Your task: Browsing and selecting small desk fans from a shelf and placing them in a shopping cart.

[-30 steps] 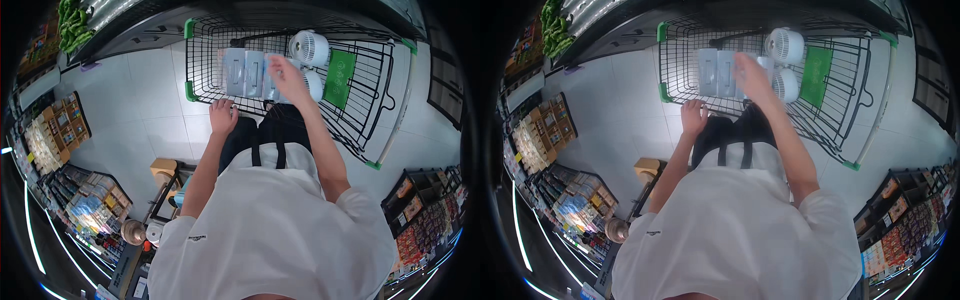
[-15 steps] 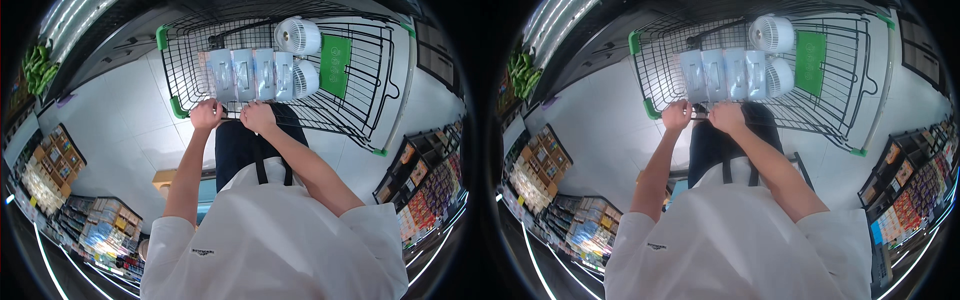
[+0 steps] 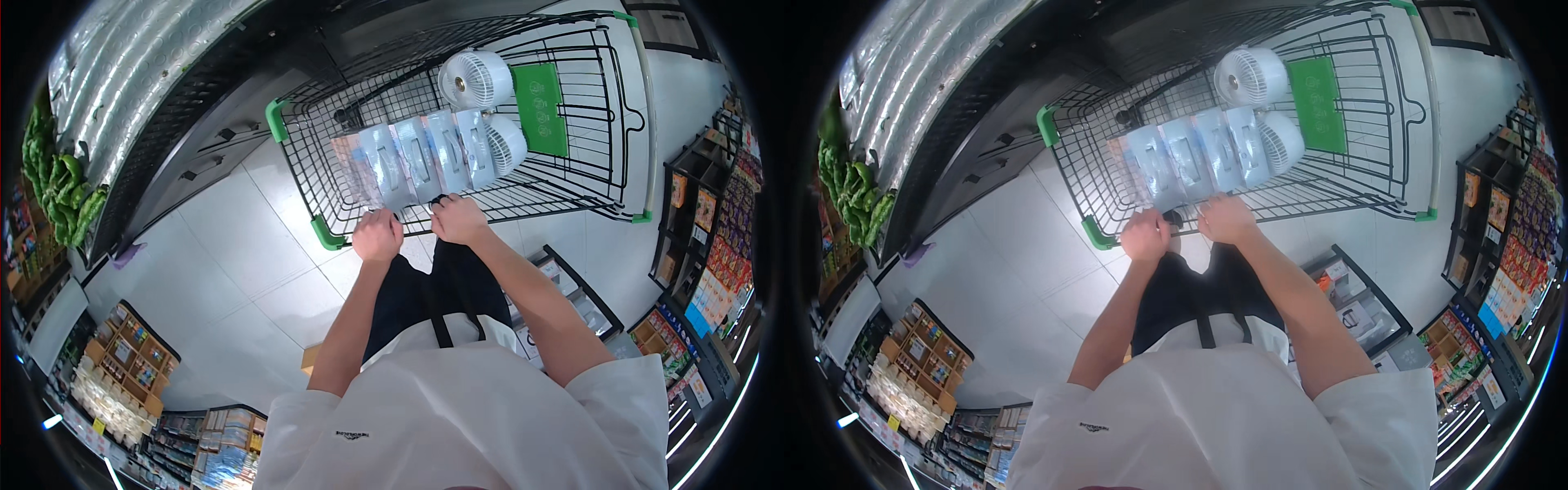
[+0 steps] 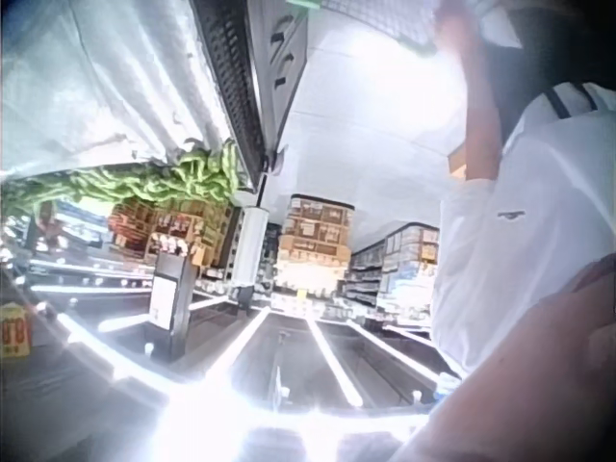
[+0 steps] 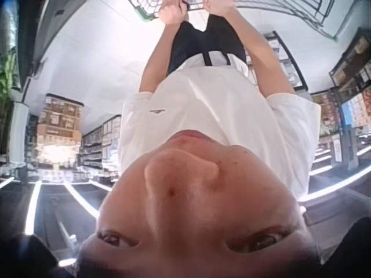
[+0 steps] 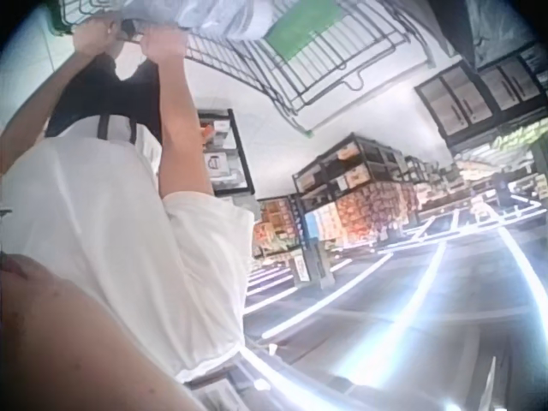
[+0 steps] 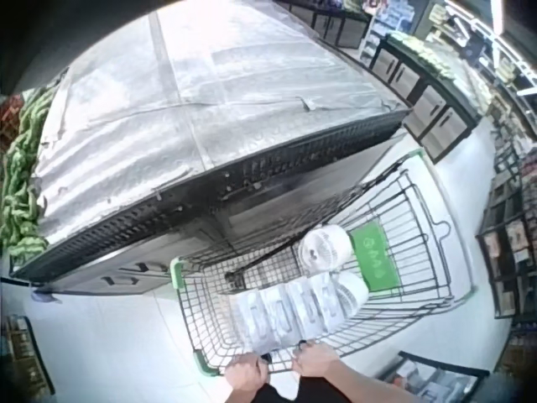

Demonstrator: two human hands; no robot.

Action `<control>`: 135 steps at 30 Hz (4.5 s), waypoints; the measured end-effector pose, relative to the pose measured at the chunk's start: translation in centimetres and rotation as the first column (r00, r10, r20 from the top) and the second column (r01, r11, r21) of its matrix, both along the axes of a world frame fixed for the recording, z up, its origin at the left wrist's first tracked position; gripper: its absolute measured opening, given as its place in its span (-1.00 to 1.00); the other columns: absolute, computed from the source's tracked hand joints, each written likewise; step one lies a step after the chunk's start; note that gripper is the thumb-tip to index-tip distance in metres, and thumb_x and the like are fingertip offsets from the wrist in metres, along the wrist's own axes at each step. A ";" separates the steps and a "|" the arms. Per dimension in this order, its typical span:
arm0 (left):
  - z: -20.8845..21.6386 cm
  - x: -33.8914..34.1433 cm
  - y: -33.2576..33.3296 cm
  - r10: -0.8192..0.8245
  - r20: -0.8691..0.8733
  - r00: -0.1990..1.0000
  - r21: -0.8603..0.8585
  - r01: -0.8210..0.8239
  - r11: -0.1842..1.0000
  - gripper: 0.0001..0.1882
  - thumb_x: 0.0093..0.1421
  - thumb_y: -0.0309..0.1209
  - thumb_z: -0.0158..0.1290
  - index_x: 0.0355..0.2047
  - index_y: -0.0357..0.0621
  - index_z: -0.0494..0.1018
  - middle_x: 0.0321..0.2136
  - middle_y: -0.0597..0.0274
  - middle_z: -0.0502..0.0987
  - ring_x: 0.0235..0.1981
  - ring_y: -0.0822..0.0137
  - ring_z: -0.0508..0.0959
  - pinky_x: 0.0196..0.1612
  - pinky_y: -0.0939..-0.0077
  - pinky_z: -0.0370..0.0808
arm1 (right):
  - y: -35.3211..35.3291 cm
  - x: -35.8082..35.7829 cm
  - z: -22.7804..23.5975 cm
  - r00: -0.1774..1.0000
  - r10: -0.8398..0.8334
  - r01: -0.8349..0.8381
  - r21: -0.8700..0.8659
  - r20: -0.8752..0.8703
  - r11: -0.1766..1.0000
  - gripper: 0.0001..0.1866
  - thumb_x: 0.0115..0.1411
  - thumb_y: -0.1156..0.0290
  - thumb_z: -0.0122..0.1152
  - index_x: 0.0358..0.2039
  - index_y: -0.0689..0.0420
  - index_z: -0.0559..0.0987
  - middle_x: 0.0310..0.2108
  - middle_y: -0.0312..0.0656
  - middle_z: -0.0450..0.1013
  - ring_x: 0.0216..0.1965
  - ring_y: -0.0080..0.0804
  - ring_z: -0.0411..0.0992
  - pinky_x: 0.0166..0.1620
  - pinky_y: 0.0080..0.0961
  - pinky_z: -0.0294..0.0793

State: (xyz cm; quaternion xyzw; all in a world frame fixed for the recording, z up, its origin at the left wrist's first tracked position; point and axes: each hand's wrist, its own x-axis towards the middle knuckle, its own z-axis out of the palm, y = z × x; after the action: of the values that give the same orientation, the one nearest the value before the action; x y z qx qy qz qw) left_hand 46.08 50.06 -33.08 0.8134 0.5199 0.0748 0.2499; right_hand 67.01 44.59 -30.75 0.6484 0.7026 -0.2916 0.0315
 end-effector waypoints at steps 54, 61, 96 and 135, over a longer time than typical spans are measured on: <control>-10.4 6.8 16.2 -0.065 0.018 0.998 -0.322 0.068 0.944 -0.67 0.10 -0.34 0.12 -0.11 -0.10 0.51 -0.24 0.19 0.54 -0.28 0.20 0.54 -0.33 0.27 0.53 | -40.3 -34.7 10.4 -0.884 -0.317 0.418 -0.278 -0.343 -0.865 -0.75 0.26 0.28 0.17 -0.21 0.21 0.60 -0.39 -0.18 0.61 -0.47 -0.51 0.53 -0.46 -0.53 0.51; -9.0 9.2 12.9 -0.056 0.116 0.992 -0.793 0.126 0.595 -0.71 0.15 -0.31 0.10 -0.10 -0.03 0.51 -0.25 0.23 0.55 -0.36 0.33 0.49 -0.45 0.46 0.41 | -36.9 -41.8 8.2 -0.934 -0.240 0.325 -0.352 -0.266 -0.878 -0.72 0.23 0.23 0.19 -0.20 0.18 0.62 -0.39 -0.20 0.62 -0.43 -0.49 0.57 -0.41 -0.51 0.57; 31.0 -7.3 -28.8 -0.374 0.719 0.585 -0.660 0.743 -0.108 -0.79 0.26 -0.30 0.06 -0.16 -0.09 0.41 0.06 0.15 0.50 -0.42 0.54 0.30 -0.38 0.66 0.24 | -46.9 -54.8 16.8 -0.508 -0.374 0.323 0.231 -0.776 -0.918 -0.35 -0.02 0.44 0.36 0.13 0.10 0.35 -0.02 -0.13 0.45 0.05 -0.17 0.39 0.08 -0.25 0.42; 31.5 -4.9 -82.2 0.065 0.823 -0.565 0.287 0.314 -0.905 -0.44 0.08 -0.56 0.17 0.12 -0.18 0.31 0.04 0.10 0.52 0.10 0.25 0.42 0.18 0.28 0.27 | -79.2 -49.5 23.4 -0.904 0.049 -0.313 0.577 -0.425 -0.754 -0.28 -0.14 0.47 0.49 0.08 0.12 0.38 0.04 -0.07 0.41 0.04 -0.04 0.46 0.07 -0.26 0.47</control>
State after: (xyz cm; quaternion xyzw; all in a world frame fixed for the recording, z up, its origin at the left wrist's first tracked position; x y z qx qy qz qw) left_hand 41.22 -32.16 -1.54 0.3756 -0.6790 -0.2822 0.5642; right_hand 17.54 -34.62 -7.38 -0.6836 0.6166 -0.3557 0.1610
